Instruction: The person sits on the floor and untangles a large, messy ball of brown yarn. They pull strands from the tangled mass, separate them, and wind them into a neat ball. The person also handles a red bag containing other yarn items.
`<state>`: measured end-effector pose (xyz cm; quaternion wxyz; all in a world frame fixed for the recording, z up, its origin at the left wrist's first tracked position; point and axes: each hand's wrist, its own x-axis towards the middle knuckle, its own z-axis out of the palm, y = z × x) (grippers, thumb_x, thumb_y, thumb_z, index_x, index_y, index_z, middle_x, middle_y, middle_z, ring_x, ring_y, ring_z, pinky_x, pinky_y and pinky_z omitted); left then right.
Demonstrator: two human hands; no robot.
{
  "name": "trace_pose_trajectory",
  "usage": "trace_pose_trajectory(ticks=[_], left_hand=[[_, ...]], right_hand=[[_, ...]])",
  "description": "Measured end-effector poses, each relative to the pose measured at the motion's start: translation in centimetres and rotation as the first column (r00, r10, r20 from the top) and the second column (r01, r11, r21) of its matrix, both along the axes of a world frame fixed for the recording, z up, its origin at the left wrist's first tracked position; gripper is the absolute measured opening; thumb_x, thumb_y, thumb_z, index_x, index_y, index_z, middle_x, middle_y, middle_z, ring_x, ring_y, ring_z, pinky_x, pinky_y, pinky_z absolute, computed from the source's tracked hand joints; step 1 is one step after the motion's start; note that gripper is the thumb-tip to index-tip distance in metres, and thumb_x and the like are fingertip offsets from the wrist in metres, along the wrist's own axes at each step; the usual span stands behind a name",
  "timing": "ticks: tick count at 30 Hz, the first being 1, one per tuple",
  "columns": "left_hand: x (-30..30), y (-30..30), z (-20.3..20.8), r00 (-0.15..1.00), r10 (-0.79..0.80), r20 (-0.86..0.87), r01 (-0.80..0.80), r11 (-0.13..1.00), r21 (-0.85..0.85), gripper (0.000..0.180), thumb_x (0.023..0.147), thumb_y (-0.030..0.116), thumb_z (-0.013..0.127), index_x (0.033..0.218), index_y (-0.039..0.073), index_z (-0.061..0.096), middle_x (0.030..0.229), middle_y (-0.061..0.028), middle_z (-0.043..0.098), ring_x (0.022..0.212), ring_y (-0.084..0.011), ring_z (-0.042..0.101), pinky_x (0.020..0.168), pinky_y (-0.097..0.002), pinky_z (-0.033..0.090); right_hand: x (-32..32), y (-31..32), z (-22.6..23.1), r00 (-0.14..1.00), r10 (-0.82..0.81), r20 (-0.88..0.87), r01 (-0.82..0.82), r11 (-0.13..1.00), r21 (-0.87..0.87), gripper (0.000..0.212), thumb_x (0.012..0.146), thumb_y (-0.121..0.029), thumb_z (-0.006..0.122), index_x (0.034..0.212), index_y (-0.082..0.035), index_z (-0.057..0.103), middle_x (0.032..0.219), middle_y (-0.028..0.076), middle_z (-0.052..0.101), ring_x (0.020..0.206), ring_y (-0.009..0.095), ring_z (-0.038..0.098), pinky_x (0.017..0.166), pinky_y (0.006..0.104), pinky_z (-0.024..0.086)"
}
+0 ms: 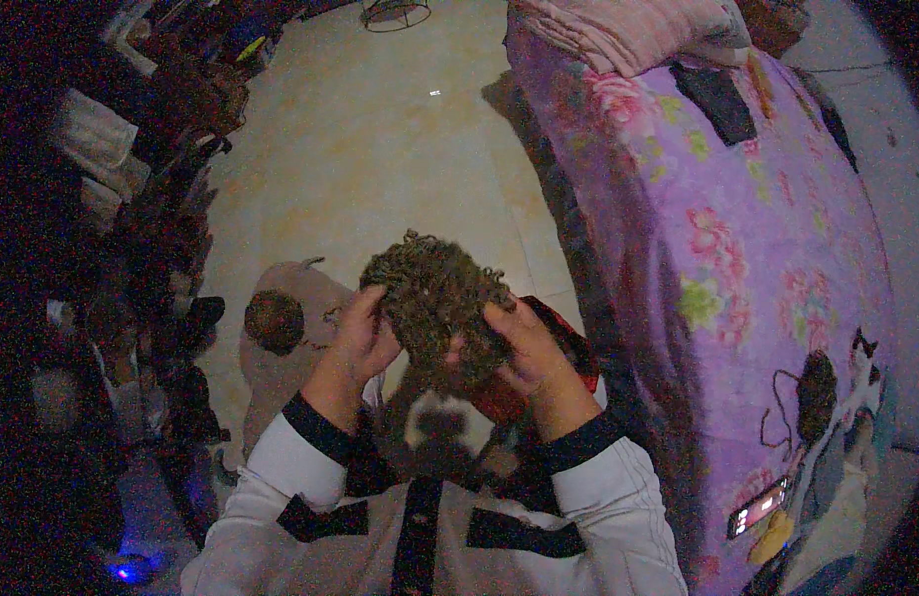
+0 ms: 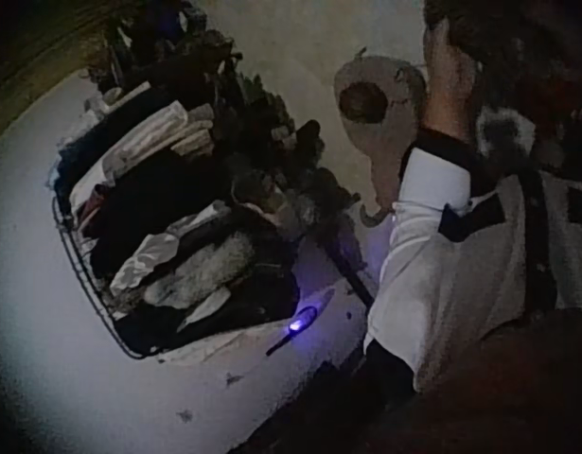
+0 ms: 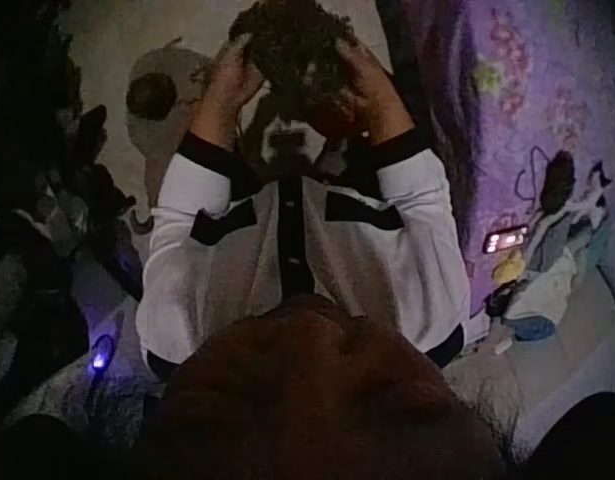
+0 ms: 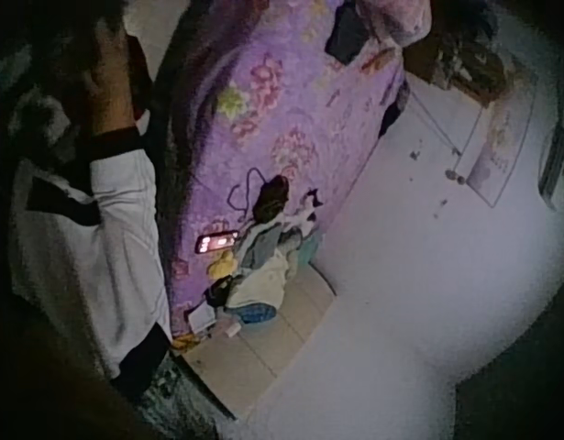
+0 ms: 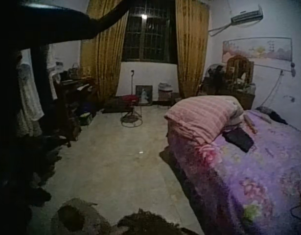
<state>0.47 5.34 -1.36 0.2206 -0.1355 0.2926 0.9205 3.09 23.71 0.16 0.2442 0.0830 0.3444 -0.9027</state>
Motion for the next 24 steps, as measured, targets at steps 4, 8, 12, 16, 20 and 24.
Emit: trace_pose_trajectory(ticks=[4, 8, 12, 16, 20, 24], left_hand=[[0.0, -0.6, 1.0, 0.999, 0.016, -0.036, -0.02, 0.994, -0.105, 0.023, 0.079, 0.008, 0.045, 0.1, -0.001, 0.048, 0.094, -0.0112, 0.057, 0.079, -0.0213, 0.058, 0.068, -0.0336, 0.05], [0.2, -0.8, 1.9, 0.993, -0.117, -0.026, 0.107, 0.966, -0.234, 0.025, 0.076, 0.002, 0.048, 0.1, -0.001, 0.048, 0.092, -0.0105, 0.057, 0.078, -0.0197, 0.059, 0.068, -0.0326, 0.05], [0.2, -0.6, 1.4, 0.952, -0.291, -0.096, 0.226, 0.879, -0.42, 0.026, 0.072, -0.001, 0.053, 0.097, -0.001, 0.05, 0.09, -0.0082, 0.057, 0.078, -0.0155, 0.057, 0.071, -0.0275, 0.048], [0.4, 0.1, 1.7, 0.897, -0.381, -0.225, 0.167, 0.762, -0.626, 0.022, 0.069, -0.002, 0.054, 0.091, 0.002, 0.052, 0.081, -0.0044, 0.056, 0.071, -0.0107, 0.054, 0.063, -0.024, 0.045], [0.9, 0.9, 0.9, 0.855, -0.445, -0.265, 0.165, 0.719, -0.675, 0.014, 0.07, 0.004, 0.059, 0.083, 0.004, 0.052, 0.075, -0.0004, 0.052, 0.066, -0.0068, 0.048, 0.059, -0.021, 0.04], [0.9, 0.8, 2.0, 0.803, -0.586, -0.112, 0.332, 0.594, -0.733, 0.013, 0.071, 0.009, 0.062, 0.079, 0.004, 0.053, 0.077, 0.0012, 0.052, 0.071, -0.0074, 0.047, 0.063, -0.0223, 0.04]], right_hand=[[-0.2, 0.6, 0.0, 0.988, -0.155, 0.028, 0.152, 0.984, 0.095, 0.027, 0.076, -0.014, 0.054, 0.099, 0.0, 0.048, 0.086, 0.01, 0.058, 0.076, 0.02, 0.058, 0.066, 0.0306, 0.048], [-1.3, 1.0, -0.6, 0.957, -0.269, -0.107, 0.287, 0.837, 0.465, 0.027, 0.07, -0.005, 0.054, 0.096, -0.002, 0.048, 0.084, 0.009, 0.057, 0.072, 0.019, 0.057, 0.065, 0.0292, 0.047], [-2.2, 2.2, -1.3, 0.787, 0.09, -0.611, 0.601, 0.117, 0.791, 0.037, 0.063, 0.0, 0.056, 0.099, -0.005, 0.047, 0.092, 0.013, 0.054, 0.082, 0.022, 0.054, 0.073, 0.0318, 0.044], [-1.6, 0.5, 1.2, 0.603, 0.389, -0.697, 0.686, 0.192, 0.701, 0.043, 0.061, 0.0, 0.058, 0.101, -0.006, 0.046, 0.099, 0.015, 0.051, 0.091, 0.025, 0.051, 0.08, 0.0331, 0.04], [-0.6, -1.0, -0.4, 0.762, 0.386, -0.519, 0.203, 0.619, 0.759, 0.037, 0.061, -0.003, 0.06, 0.097, -0.004, 0.05, 0.092, 0.014, 0.054, 0.086, 0.027, 0.054, 0.075, 0.0333, 0.043], [-0.7, 0.1, -1.3, 0.74, 0.497, -0.453, 0.327, 0.322, 0.888, 0.031, 0.061, 0.001, 0.057, 0.091, -0.005, 0.054, 0.088, 0.014, 0.055, 0.082, 0.03, 0.055, 0.071, 0.0346, 0.044]])
